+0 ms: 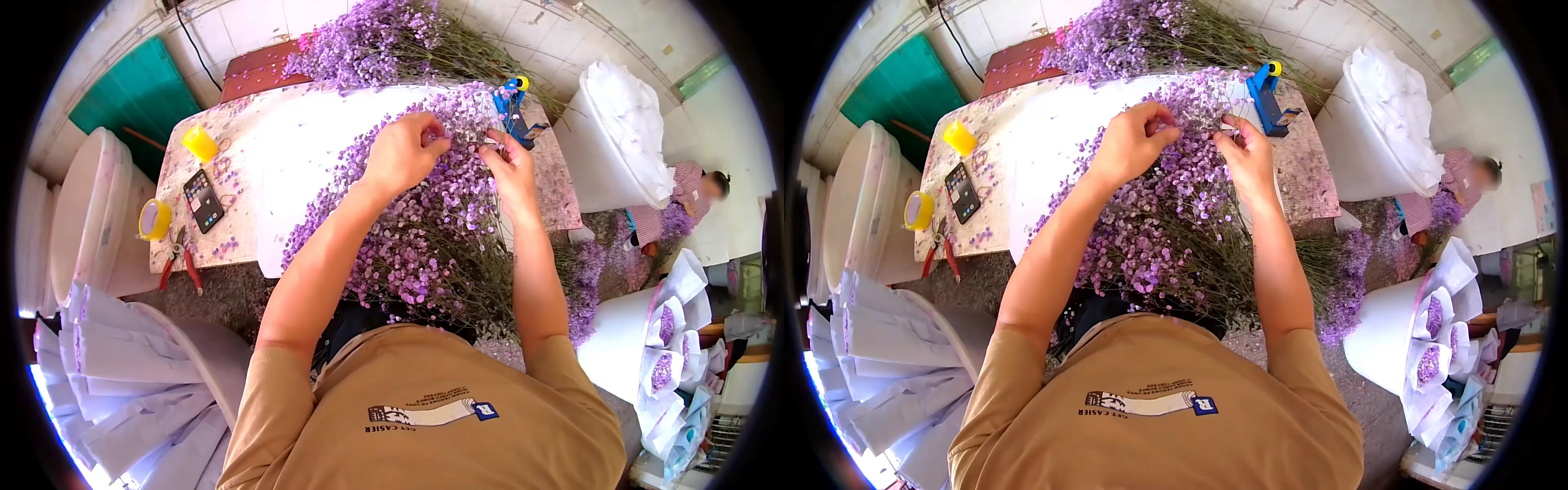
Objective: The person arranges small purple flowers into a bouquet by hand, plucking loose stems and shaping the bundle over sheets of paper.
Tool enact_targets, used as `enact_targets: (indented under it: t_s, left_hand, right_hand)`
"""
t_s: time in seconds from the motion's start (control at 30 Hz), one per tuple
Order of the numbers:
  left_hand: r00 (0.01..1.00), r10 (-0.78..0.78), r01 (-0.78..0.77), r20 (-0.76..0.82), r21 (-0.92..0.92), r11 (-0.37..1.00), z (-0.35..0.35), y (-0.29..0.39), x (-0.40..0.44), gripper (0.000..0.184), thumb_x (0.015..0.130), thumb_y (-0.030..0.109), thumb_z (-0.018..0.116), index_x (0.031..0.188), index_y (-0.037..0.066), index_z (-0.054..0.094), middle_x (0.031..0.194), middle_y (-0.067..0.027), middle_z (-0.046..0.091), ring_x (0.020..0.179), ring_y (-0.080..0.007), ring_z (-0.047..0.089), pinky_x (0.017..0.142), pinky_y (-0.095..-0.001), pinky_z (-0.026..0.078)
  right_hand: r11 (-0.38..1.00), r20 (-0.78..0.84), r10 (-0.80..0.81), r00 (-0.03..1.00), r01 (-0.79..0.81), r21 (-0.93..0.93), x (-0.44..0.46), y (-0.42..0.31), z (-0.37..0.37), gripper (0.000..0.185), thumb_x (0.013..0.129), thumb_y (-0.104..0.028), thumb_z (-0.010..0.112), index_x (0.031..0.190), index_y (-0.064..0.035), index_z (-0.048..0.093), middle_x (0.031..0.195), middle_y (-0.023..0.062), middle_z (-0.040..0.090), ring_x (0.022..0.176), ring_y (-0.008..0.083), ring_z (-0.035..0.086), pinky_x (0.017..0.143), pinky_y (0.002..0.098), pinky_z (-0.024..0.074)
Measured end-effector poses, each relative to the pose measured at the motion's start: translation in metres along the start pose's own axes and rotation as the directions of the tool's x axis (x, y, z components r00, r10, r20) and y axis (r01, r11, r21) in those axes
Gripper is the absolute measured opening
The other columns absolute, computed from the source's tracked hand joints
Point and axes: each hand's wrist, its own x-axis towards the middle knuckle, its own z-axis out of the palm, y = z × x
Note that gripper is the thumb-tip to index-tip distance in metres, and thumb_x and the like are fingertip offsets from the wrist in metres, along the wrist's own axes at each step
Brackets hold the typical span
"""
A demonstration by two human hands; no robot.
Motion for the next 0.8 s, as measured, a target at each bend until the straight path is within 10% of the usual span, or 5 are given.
enact_targets:
  t_s: [0.1, 0.23, 0.3, 0.5, 0.8]
  left_hand:
    - [0.991, 0.128, -0.119, -0.047, 0.159, 0.980, 0.009, -0.018, 0.003, 0.019, 0.089, 0.015, 0.073, 0.098, -0.002, 0.069, 0.080, -0.0026, 0.065, 0.072, -0.0152, 0.058, 0.068, -0.0312, 0.049]
    - [0.935, -0.355, 0.207, 0.001, -0.814, 0.543, -0.009, -0.019, 0.005, 0.016, 0.098, 0.018, 0.061, 0.096, 0.003, 0.065, 0.072, -0.0009, 0.053, 0.057, -0.0083, 0.037, 0.049, -0.0236, 0.026]
    - [0.910, -0.378, 0.307, 0.172, -0.892, 0.333, -0.021, -0.026, 0.004, 0.016, 0.098, 0.018, 0.060, 0.094, 0.003, 0.064, 0.074, -0.0006, 0.053, 0.055, -0.0080, 0.034, 0.049, -0.0241, 0.025]
    - [0.925, -0.360, 0.379, 0.123, -0.389, 0.840, -0.013, -0.028, 0.013, 0.023, 0.096, 0.020, 0.062, 0.102, 0.001, 0.073, 0.067, 0.0007, 0.052, 0.055, -0.0058, 0.036, 0.050, -0.0246, 0.027]
    - [0.973, -0.208, 0.227, 0.097, -0.260, 0.939, -0.001, -0.040, 0.023, 0.024, 0.091, 0.018, 0.070, 0.104, -0.002, 0.074, 0.087, -0.0064, 0.070, 0.072, -0.0128, 0.056, 0.061, -0.0283, 0.042]
  right_hand:
    - [1.000, -0.002, 0.000, 1.000, 0.000, -0.009, 0.001, 0.004, -0.003, 0.044, 0.092, -0.011, 0.071, 0.131, 0.0056, 0.060, 0.088, 0.0019, 0.065, 0.077, 0.0051, 0.053, 0.067, 0.0208, 0.0421]
    - [1.000, -0.021, 0.009, 1.000, -0.008, 0.015, 0.001, 0.006, -0.005, 0.045, 0.092, -0.012, 0.072, 0.132, 0.0055, 0.060, 0.086, 0.0008, 0.064, 0.075, 0.0051, 0.052, 0.067, 0.0208, 0.0415]
    - [1.000, 0.006, 0.010, 1.000, -0.010, 0.030, 0.003, 0.008, -0.006, 0.045, 0.092, -0.013, 0.072, 0.132, 0.0056, 0.060, 0.085, 0.0003, 0.063, 0.075, 0.0053, 0.053, 0.067, 0.0210, 0.0414]
    - [0.999, 0.008, 0.001, 1.000, -0.002, 0.038, 0.002, 0.006, -0.002, 0.047, 0.091, -0.013, 0.073, 0.132, 0.0069, 0.060, 0.091, 0.0030, 0.067, 0.078, 0.0060, 0.055, 0.069, 0.0215, 0.0426]
    - [0.999, 0.014, 0.004, 1.000, -0.004, 0.050, 0.004, 0.010, -0.005, 0.048, 0.091, -0.012, 0.073, 0.133, 0.0069, 0.059, 0.096, 0.0030, 0.066, 0.083, 0.0069, 0.056, 0.075, 0.0219, 0.0443]
